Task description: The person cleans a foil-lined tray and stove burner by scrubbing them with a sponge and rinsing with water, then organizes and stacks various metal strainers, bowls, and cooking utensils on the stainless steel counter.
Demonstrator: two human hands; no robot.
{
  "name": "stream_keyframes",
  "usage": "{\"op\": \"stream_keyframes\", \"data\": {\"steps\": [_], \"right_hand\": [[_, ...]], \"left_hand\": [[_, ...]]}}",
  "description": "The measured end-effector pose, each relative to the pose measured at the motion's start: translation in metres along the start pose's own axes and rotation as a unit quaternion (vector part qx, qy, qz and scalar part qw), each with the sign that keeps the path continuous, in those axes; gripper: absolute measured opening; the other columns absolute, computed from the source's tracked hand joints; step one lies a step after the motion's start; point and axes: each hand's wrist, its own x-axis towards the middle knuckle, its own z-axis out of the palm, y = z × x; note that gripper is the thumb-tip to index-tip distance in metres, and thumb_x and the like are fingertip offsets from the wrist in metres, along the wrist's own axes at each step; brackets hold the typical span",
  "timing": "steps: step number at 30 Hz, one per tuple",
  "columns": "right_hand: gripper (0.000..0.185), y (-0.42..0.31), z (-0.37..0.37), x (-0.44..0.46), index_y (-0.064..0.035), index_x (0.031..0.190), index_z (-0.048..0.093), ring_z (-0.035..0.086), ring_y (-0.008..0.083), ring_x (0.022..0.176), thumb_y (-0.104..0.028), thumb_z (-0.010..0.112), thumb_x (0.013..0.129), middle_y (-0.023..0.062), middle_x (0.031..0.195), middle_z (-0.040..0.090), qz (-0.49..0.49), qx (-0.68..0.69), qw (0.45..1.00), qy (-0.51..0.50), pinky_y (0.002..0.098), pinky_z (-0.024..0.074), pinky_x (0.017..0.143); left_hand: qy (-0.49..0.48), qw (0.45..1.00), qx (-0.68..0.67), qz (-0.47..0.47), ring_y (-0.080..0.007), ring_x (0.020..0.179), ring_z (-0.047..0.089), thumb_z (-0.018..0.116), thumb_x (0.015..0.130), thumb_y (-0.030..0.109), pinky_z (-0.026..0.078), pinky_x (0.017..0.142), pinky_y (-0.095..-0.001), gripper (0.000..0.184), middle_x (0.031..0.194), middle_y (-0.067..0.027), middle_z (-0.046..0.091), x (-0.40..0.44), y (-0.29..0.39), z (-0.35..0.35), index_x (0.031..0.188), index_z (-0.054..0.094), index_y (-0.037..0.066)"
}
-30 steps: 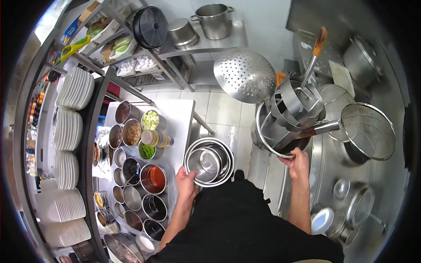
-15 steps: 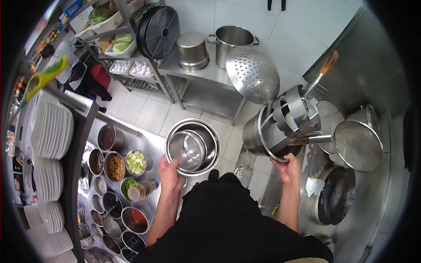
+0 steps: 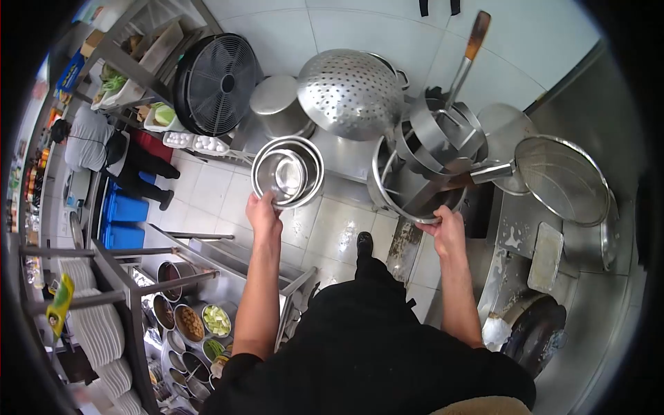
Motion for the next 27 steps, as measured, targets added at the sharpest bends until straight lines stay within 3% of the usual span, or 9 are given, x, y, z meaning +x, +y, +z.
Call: {"op": "stream_keyframes", "data": {"steps": [4, 5, 8, 15, 22, 25, 27], "right_hand": [[0.019, 0.002, 0.009, 0.052, 0.0106, 0.098, 0.057, 0.072, 0.0290, 0.076, -0.004, 0.052, 0.086, 0.0179, 0.093, 0.068, 0.007, -0.017, 1.000, 0.008, 0.0420, 0.0655, 0.067], [0.025, -0.001, 0.010, 0.063, 0.0084, 0.109, 0.053, 0.073, 0.0286, 0.079, -0.004, 0.051, 0.087, 0.0177, 0.099, 0.068, 0.025, -0.034, 0.999, -0.026, 0.0413, 0.0658, 0.067], [0.027, -0.003, 0.017, 0.096, 0.0055, 0.113, 0.052, 0.073, 0.0279, 0.081, -0.004, 0.049, 0.087, 0.0173, 0.104, 0.068, 0.024, -0.046, 0.998, -0.037, 0.0406, 0.0655, 0.066], [0.032, -0.001, 0.042, 0.135, 0.0009, 0.120, 0.052, 0.072, 0.0269, 0.082, -0.003, 0.047, 0.089, 0.0142, 0.107, 0.067, 0.052, -0.090, 0.994, -0.041, 0.0402, 0.0641, 0.066], [0.034, 0.032, 0.058, 0.170, -0.0026, 0.123, 0.051, 0.070, 0.0244, 0.083, -0.003, 0.049, 0.089, 0.0115, 0.106, 0.065, 0.079, -0.110, 0.990, -0.033, 0.0405, 0.0626, 0.064], [0.027, 0.050, 0.066, 0.170, -0.0024, 0.115, 0.055, 0.067, 0.0208, 0.076, -0.004, 0.050, 0.088, 0.0079, 0.097, 0.064, 0.080, -0.107, 0.991, -0.007, 0.0368, 0.0594, 0.060], [0.027, 0.046, 0.073, 0.161, -0.0029, 0.115, 0.055, 0.068, 0.0206, 0.078, -0.005, 0.050, 0.089, 0.0075, 0.098, 0.064, 0.076, -0.119, 0.990, 0.014, 0.0365, 0.0592, 0.060]], "left_hand": [[0.000, 1.000, 0.030, -0.007, -0.0082, 0.049, 0.047, 0.062, 0.082, -0.002, 0.036, 0.043, -0.0243, 0.015, 0.069, 0.0000, 0.056, 0.048, -0.012, 0.050, 0.084, 0.052, 0.009], [0.007, 0.999, 0.036, -0.007, -0.0093, 0.051, 0.049, 0.062, 0.082, -0.002, 0.038, 0.044, -0.0247, 0.015, 0.070, -0.0011, 0.056, 0.056, -0.014, 0.060, 0.084, 0.051, 0.008], [0.006, 0.998, 0.056, -0.013, -0.0091, 0.049, 0.046, 0.062, 0.082, -0.001, 0.036, 0.043, -0.0251, 0.018, 0.067, -0.0008, 0.053, 0.094, -0.032, 0.071, 0.080, 0.048, 0.010], [0.054, 0.994, 0.092, -0.020, -0.0104, 0.050, 0.048, 0.064, 0.081, 0.000, 0.038, 0.043, -0.0265, 0.021, 0.067, -0.0004, 0.053, 0.144, -0.053, 0.088, 0.079, 0.047, 0.012], [0.009, 0.995, 0.089, -0.035, -0.0114, 0.049, 0.047, 0.062, 0.082, -0.001, 0.036, 0.042, -0.0266, 0.021, 0.068, -0.0002, 0.052, 0.184, -0.088, 0.088, 0.081, 0.045, 0.012], [0.007, 0.999, 0.021, -0.044, -0.0101, 0.047, 0.045, 0.062, 0.087, 0.003, 0.034, 0.041, -0.0261, 0.010, 0.067, 0.0001, 0.054, 0.190, -0.083, 0.088, 0.092, 0.055, 0.009], [-0.030, 0.998, -0.010, -0.049, -0.0087, 0.047, 0.047, 0.065, 0.090, 0.009, 0.033, 0.040, -0.0258, 0.014, 0.069, 0.0006, 0.057, 0.203, -0.076, 0.083, 0.103, 0.061, 0.008]]}}
